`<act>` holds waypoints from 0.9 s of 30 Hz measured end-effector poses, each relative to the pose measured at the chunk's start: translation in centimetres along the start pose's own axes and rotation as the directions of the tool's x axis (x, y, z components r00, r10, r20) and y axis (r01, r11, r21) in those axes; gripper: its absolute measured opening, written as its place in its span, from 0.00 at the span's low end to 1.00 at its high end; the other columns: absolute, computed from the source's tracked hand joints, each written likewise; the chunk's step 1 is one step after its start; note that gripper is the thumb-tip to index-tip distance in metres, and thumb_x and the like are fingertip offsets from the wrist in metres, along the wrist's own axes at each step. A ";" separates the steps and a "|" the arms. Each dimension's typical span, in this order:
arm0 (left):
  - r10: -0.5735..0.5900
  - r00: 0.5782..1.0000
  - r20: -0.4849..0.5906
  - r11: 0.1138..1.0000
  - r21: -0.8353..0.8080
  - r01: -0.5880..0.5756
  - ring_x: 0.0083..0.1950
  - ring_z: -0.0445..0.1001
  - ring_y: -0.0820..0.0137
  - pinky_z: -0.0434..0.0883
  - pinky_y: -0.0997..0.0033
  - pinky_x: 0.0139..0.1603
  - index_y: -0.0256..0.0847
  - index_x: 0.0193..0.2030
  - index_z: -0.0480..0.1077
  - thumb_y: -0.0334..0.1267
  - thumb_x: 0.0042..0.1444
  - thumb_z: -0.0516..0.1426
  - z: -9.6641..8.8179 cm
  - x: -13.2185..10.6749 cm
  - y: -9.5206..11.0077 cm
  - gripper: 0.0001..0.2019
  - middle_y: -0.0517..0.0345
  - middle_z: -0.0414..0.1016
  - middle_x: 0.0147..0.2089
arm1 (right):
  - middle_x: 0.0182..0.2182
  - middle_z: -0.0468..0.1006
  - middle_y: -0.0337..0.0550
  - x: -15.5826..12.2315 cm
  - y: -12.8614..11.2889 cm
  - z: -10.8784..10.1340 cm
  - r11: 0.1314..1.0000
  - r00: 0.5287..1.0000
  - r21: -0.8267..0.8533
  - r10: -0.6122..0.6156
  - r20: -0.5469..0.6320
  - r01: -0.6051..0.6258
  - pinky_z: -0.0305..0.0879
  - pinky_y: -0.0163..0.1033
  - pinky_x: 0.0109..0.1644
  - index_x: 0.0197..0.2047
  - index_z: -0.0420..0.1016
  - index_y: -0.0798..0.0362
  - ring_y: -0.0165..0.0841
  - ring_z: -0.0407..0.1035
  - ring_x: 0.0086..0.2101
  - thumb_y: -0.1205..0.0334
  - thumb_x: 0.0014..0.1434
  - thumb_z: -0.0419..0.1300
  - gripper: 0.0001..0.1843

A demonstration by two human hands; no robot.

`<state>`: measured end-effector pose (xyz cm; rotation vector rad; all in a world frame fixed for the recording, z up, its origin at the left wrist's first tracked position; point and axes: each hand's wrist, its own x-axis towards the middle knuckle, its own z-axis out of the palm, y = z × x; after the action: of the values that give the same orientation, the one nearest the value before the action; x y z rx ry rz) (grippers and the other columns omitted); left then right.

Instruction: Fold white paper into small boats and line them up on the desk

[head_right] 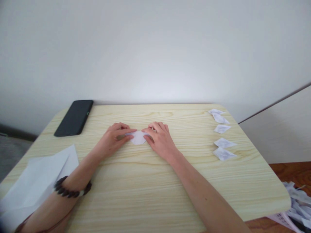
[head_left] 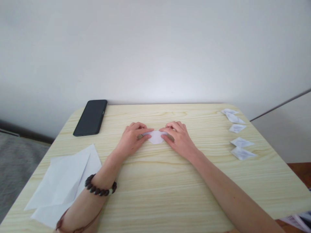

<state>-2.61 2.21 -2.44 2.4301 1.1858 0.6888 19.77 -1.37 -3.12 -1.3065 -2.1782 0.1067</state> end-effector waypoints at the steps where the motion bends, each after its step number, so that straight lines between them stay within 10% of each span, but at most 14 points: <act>1: 0.003 1.000 -0.004 1.000 -0.006 -0.003 0.46 0.68 0.64 0.65 0.60 0.49 0.45 0.50 0.76 0.39 0.62 0.54 0.0 0.0 0.0 0.13 0.53 0.73 0.43 | 0.42 0.74 0.45 0.0 0.0 0.0 1.000 1.000 0.007 -0.001 0.006 0.001 0.58 0.45 0.48 0.46 0.76 0.49 0.38 0.64 0.44 0.60 0.64 0.57 0.10; 18: 0.057 0.998 -0.004 0.998 0.033 -0.057 0.43 0.68 0.64 0.66 0.62 0.47 0.42 0.44 0.76 0.37 0.63 0.53 -0.2 -0.1 0.0 0.11 0.54 0.75 0.39 | 0.39 0.76 0.45 0.3 0.2 0.0 0.998 0.996 0.048 -0.047 0.077 0.043 0.62 0.44 0.47 0.48 0.76 0.50 0.37 0.66 0.42 0.63 0.66 0.54 0.12; 27: 0.190 0.980 -0.052 0.932 0.325 -0.163 0.43 0.69 0.63 0.67 0.63 0.42 0.46 0.45 0.77 0.31 0.62 0.53 0.1 -1.0 0.9 0.12 0.53 0.76 0.41 | 0.38 0.76 0.41 -0.5 -0.3 0.1 0.979 0.993 -0.166 -0.111 0.043 0.116 0.54 0.43 0.44 0.46 0.78 0.44 0.35 0.63 0.41 0.68 0.65 0.55 0.13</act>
<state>-2.49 0.85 -2.33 2.8317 1.1998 0.7009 19.66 -1.94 -3.38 -1.2745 -2.3270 -0.1030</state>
